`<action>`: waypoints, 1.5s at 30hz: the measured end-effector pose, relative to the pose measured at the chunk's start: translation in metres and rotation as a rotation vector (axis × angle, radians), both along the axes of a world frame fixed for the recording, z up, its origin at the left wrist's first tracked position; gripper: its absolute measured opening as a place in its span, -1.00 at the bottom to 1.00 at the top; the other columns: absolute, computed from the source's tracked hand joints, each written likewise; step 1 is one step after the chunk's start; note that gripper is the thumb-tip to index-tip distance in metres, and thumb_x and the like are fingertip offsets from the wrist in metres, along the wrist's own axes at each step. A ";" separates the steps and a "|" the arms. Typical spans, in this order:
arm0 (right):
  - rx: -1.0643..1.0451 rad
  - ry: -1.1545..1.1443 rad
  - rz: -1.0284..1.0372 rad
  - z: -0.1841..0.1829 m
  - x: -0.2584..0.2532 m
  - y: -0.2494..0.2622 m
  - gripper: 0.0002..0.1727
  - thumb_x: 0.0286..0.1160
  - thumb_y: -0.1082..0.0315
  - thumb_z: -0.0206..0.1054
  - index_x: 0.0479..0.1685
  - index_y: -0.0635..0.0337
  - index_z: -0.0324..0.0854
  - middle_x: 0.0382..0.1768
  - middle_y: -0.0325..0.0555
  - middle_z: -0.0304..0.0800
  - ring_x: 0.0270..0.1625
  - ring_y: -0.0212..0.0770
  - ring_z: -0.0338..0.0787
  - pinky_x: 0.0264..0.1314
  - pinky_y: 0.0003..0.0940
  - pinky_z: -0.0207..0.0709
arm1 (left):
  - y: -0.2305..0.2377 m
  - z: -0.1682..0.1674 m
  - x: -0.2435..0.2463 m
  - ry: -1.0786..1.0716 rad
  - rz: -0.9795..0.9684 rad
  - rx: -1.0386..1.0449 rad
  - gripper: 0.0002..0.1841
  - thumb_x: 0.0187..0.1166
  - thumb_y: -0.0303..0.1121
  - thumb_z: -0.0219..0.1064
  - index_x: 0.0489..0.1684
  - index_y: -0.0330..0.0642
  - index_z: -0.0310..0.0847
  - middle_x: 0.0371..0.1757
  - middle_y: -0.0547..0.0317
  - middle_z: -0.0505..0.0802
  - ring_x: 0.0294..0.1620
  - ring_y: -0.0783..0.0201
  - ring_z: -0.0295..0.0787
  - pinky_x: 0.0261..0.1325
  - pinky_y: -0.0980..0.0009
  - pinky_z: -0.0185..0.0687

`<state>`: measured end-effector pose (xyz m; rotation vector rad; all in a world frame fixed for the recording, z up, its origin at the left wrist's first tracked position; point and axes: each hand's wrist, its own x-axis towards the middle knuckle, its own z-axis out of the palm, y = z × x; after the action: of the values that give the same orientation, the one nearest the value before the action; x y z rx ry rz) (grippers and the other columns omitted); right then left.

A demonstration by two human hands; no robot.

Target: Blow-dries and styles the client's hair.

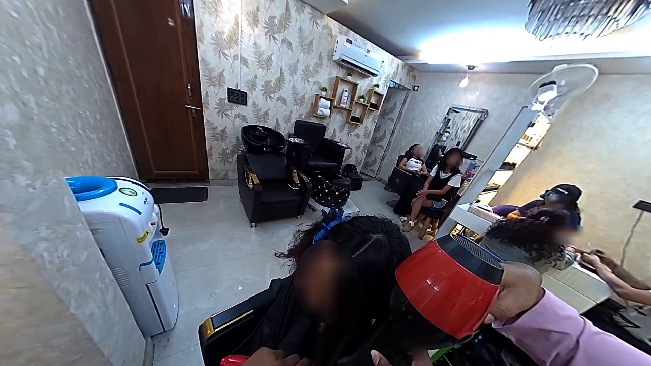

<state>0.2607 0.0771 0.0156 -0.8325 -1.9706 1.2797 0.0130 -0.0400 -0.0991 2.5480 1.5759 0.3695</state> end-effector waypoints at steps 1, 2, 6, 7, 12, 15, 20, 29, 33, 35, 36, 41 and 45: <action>0.003 -0.008 0.007 0.000 0.001 0.002 -0.39 0.06 0.68 0.46 0.21 0.70 0.37 -0.02 0.20 0.70 -0.06 -0.34 0.82 0.02 -0.49 0.72 | 0.001 0.000 -0.001 -0.017 0.003 0.042 -0.71 0.51 -0.61 0.29 0.16 -0.52 0.65 -0.14 -0.34 0.86 -0.22 -0.34 0.87 -0.24 -0.18 0.73; 0.002 -0.012 0.008 -0.002 0.001 0.003 -0.40 0.06 0.68 0.47 0.20 0.71 0.38 -0.03 0.22 0.71 -0.06 -0.32 0.82 0.02 -0.48 0.72 | 0.001 0.001 -0.001 -0.035 0.011 0.072 -0.75 0.47 -0.62 0.30 0.06 -0.52 0.67 -0.18 -0.34 0.86 -0.23 -0.33 0.87 -0.26 -0.17 0.73; 0.034 0.198 -0.151 -0.046 -0.004 -0.021 -0.33 0.16 0.57 0.46 0.31 0.70 0.30 0.07 0.03 0.69 0.10 -0.58 0.72 0.19 -0.66 0.61 | 0.001 0.013 0.002 -0.064 0.086 -0.102 -0.80 0.47 -0.66 0.28 -0.01 -0.55 0.57 -0.09 -0.46 0.81 -0.16 -0.43 0.84 -0.23 -0.27 0.66; 0.041 0.246 -0.191 -0.051 -0.006 -0.028 -0.38 0.18 0.59 0.47 0.25 0.72 0.32 0.03 0.02 0.70 0.10 -0.60 0.72 0.19 -0.68 0.60 | 0.001 0.018 0.004 -0.046 0.101 -0.184 -0.76 0.52 -0.64 0.26 0.10 -0.56 0.55 0.06 -0.50 0.79 -0.10 -0.47 0.83 -0.18 -0.30 0.65; 0.065 0.239 -0.203 -0.049 -0.004 -0.032 -0.43 0.19 0.60 0.47 0.19 0.76 0.35 0.00 0.07 0.70 0.08 -0.59 0.72 0.16 -0.70 0.59 | 0.007 0.026 0.005 0.036 0.131 -0.279 -0.70 0.65 -0.46 0.28 0.27 -0.42 0.57 -0.01 -0.46 0.84 -0.13 -0.48 0.83 -0.13 -0.36 0.60; 0.072 0.243 -0.191 -0.048 -0.005 -0.030 -0.44 0.20 0.58 0.48 0.18 0.75 0.37 0.01 0.08 0.71 0.09 -0.57 0.72 0.18 -0.68 0.61 | 0.011 0.027 0.001 0.046 0.129 -0.253 -0.69 0.65 -0.41 0.28 0.23 -0.43 0.64 -0.14 -0.43 0.87 -0.14 -0.46 0.85 -0.14 -0.37 0.61; 0.096 0.251 -0.204 -0.043 -0.008 -0.030 -0.46 0.19 0.58 0.48 0.15 0.73 0.41 -0.01 0.08 0.72 0.07 -0.59 0.72 0.17 -0.70 0.60 | 0.014 0.028 -0.011 -0.029 0.036 -0.180 -0.61 0.60 -0.40 0.24 0.30 -0.45 0.68 -0.07 -0.41 0.88 -0.12 -0.40 0.87 -0.13 -0.34 0.64; 0.146 0.232 -0.206 -0.053 -0.012 -0.026 -0.50 0.16 0.54 0.50 0.08 0.68 0.47 -0.05 0.03 0.76 0.06 -0.61 0.73 0.17 -0.70 0.60 | 0.012 0.037 -0.014 -0.044 0.096 -0.233 -0.63 0.66 -0.41 0.27 0.33 -0.44 0.65 0.08 -0.43 0.85 0.06 -0.42 0.84 0.06 -0.34 0.64; 0.135 0.246 -0.205 -0.054 -0.013 -0.027 -0.48 0.14 0.56 0.50 0.09 0.70 0.45 -0.06 0.01 0.75 0.03 -0.62 0.73 0.15 -0.71 0.60 | 0.011 0.044 -0.009 0.014 0.162 -0.400 -0.57 0.80 -0.33 0.15 0.57 -0.31 0.48 0.18 -0.48 0.80 0.12 -0.47 0.80 0.11 -0.38 0.60; 0.132 0.241 -0.206 -0.053 -0.013 -0.028 -0.50 0.15 0.56 0.50 0.08 0.69 0.45 -0.08 0.00 0.74 0.02 -0.62 0.73 0.14 -0.71 0.61 | 0.012 0.046 -0.008 0.048 0.182 -0.498 -0.54 0.85 -0.25 0.09 0.66 -0.21 0.39 0.10 -0.50 0.81 0.12 -0.50 0.78 0.15 -0.40 0.56; 0.132 0.236 -0.206 -0.052 -0.013 -0.028 -0.50 0.15 0.56 0.50 0.08 0.69 0.45 -0.08 0.00 0.74 0.01 -0.62 0.73 0.13 -0.71 0.61 | 0.012 0.044 -0.009 0.046 0.181 -0.506 -0.53 0.86 -0.23 0.08 0.68 -0.19 0.38 0.06 -0.50 0.82 0.11 -0.51 0.78 0.16 -0.41 0.55; 0.180 0.192 -0.210 -0.057 -0.010 -0.024 -0.50 0.16 0.52 0.52 0.06 0.67 0.50 -0.06 0.05 0.76 0.04 -0.59 0.74 0.15 -0.67 0.62 | 0.012 0.039 -0.014 0.016 0.156 -0.409 -0.59 0.79 -0.25 0.18 0.43 -0.35 0.61 0.09 -0.42 0.85 0.12 -0.42 0.81 0.15 -0.37 0.58; 0.170 0.182 -0.212 -0.059 -0.010 -0.024 -0.48 0.16 0.51 0.52 0.07 0.70 0.47 -0.05 0.08 0.74 0.05 -0.58 0.73 0.14 -0.68 0.61 | 0.009 0.036 -0.015 0.025 0.106 -0.328 -0.62 0.77 -0.30 0.18 0.33 -0.42 0.64 0.09 -0.41 0.86 0.06 -0.42 0.84 0.06 -0.36 0.62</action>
<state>0.2512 0.0531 -0.0438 -0.7885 -1.7675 1.0134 -0.0015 -0.0308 -0.0627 2.2370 1.6301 0.0796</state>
